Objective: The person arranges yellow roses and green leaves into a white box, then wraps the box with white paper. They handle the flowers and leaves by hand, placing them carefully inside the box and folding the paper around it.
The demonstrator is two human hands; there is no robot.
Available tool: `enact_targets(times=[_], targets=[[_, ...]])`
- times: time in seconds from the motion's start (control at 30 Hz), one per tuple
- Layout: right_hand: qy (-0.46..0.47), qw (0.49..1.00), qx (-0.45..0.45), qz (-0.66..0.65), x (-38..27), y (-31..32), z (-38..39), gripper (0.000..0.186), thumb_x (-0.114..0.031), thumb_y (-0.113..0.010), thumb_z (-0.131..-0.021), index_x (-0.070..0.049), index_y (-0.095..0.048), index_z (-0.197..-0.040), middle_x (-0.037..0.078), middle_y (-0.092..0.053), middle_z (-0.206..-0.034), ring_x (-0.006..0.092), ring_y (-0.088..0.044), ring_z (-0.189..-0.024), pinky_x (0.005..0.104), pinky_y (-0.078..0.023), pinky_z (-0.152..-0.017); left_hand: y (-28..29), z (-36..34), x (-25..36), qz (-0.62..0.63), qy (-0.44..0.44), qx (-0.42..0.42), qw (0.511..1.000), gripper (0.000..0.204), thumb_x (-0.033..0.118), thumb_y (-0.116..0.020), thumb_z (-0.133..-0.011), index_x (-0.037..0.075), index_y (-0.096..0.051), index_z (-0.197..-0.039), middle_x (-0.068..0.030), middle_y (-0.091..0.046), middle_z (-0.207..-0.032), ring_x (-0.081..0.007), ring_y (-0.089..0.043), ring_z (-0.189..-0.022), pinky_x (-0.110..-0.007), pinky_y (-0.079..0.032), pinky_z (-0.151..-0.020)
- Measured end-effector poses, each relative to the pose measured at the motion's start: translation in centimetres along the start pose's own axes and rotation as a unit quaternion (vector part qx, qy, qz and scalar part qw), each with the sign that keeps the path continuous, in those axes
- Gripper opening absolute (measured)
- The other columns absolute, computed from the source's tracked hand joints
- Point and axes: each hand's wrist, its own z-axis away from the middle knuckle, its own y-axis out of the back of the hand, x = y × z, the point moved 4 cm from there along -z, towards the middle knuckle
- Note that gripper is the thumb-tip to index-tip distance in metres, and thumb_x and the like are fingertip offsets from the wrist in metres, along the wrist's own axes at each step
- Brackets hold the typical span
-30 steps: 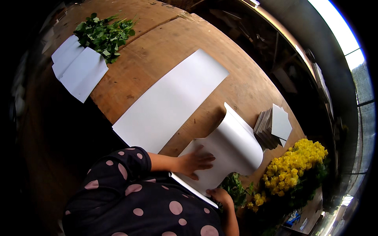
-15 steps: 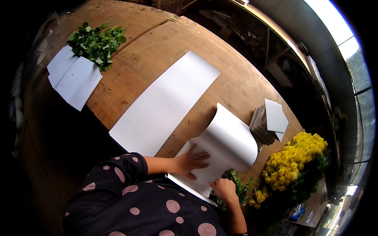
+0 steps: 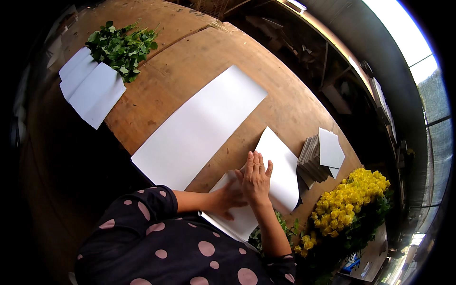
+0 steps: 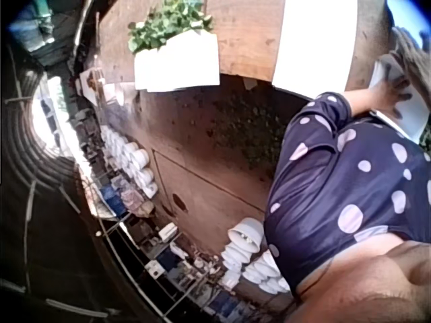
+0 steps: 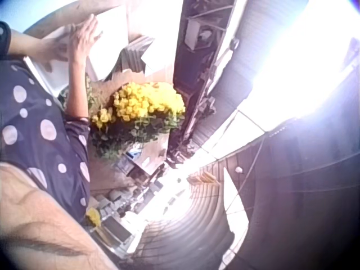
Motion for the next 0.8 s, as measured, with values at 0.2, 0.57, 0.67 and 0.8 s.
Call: enact_targets(times=[0.2,0.57,0.67,0.8], targets=[[0.014,0.999,-0.03,-0.006,-0.6,-0.4,-0.3,0.035,-0.028,-0.05,-0.083,-0.004,-0.049,-0.109,0.012,-0.054,-0.112,0.0206,-0.049,-0.108,0.0467,-0.021,-0.097,0.3,0.2,-0.2,0.048,0.017,-0.027,0.998,0.071,0.049,-0.063,-0.063,0.015,-0.044,-0.123,-0.0114,-0.023,-0.137,-0.0231,-0.015,-0.129,-0.06,-0.005,-0.097],[0.061,0.967,-0.14,-0.206,-3.0,6.1,6.1,0.047,-0.043,-0.046,-0.081,-0.002,-0.051,-0.105,0.015,-0.055,-0.105,0.0265,-0.048,-0.104,0.0458,-0.026,-0.092,-1.5,-0.6,-1.4,0.089,0.024,-0.036,0.995,0.073,0.047,-0.062,-0.064,0.012,-0.04,-0.124,-0.0149,-0.025,-0.135,-0.0298,-0.016,-0.127,-0.064,-0.006,-0.093],[0.083,0.869,-0.439,-0.214,-3.4,5.7,11.8,0.033,-0.036,-0.047,-0.081,-0.004,-0.054,-0.082,0.012,-0.059,-0.074,0.0282,-0.058,-0.074,0.042,-0.041,-0.071,0.6,-2.1,0.8,-0.045,-0.013,-0.047,0.998,0.073,0.052,-0.06,-0.062,0.013,-0.044,-0.122,-0.0169,-0.028,-0.133,-0.0281,-0.021,-0.126,-0.065,-0.005,-0.093],[0.057,0.916,-0.344,-0.199,-3.8,3.7,14.5,0.024,-0.028,-0.047,-0.081,-0.005,-0.052,-0.074,0.012,-0.057,-0.063,0.0296,-0.057,-0.062,0.0407,-0.044,-0.056,0.7,-2.1,1.2,-0.044,-0.009,-0.058,0.997,0.075,0.054,-0.06,-0.061,0.012,-0.045,-0.121,-0.0186,-0.028,-0.133,-0.0291,-0.02,-0.127,-0.064,-0.003,-0.094]])
